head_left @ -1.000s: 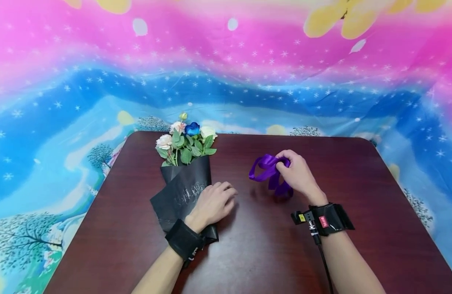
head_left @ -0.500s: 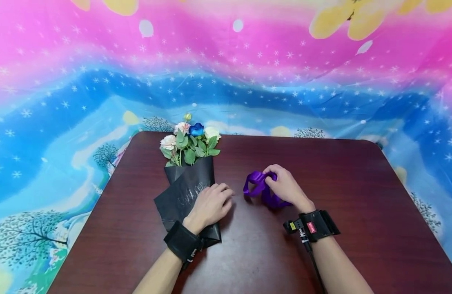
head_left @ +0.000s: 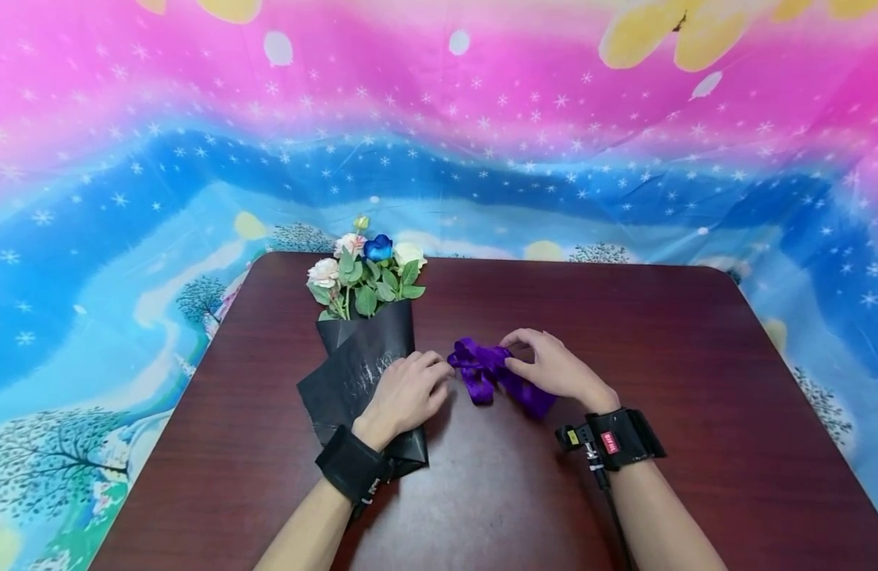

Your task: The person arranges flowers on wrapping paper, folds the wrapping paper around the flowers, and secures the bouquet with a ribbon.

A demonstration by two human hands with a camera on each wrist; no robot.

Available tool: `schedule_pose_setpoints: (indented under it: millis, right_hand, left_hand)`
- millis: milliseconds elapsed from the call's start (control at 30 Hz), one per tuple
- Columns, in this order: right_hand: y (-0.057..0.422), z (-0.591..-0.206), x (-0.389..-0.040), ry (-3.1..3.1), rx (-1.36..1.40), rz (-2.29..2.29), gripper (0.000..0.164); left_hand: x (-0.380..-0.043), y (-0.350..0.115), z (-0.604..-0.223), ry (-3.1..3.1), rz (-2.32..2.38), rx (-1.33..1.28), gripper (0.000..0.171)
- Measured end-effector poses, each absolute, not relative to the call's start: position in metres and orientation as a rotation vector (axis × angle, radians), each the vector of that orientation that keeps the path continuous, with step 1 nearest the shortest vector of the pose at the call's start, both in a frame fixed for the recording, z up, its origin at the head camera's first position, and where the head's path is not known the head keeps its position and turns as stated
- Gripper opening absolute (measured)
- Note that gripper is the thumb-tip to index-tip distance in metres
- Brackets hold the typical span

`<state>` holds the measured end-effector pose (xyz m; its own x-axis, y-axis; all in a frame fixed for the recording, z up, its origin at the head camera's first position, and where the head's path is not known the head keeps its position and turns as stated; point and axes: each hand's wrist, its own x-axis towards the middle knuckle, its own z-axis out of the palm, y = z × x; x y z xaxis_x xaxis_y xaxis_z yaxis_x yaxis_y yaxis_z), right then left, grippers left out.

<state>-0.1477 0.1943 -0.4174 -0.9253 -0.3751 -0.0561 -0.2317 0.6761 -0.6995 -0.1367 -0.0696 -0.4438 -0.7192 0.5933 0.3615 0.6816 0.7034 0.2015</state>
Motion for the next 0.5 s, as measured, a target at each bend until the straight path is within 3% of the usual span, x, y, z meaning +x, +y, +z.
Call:
schedule_pose_setpoints:
  millis: [300, 500]
  right_hand:
    - [0.206, -0.424, -0.148, 2.765, -0.376, -1.106, 0.024]
    - [0.213, -0.433, -0.145, 2.802, -0.249, -0.946, 0.035]
  left_hand:
    - [-0.138, -0.067, -0.442, -2.641, -0.457, -1.008, 0.02]
    - [-0.139, -0.064, -0.442, -2.647, -0.453, -1.002, 0.02]
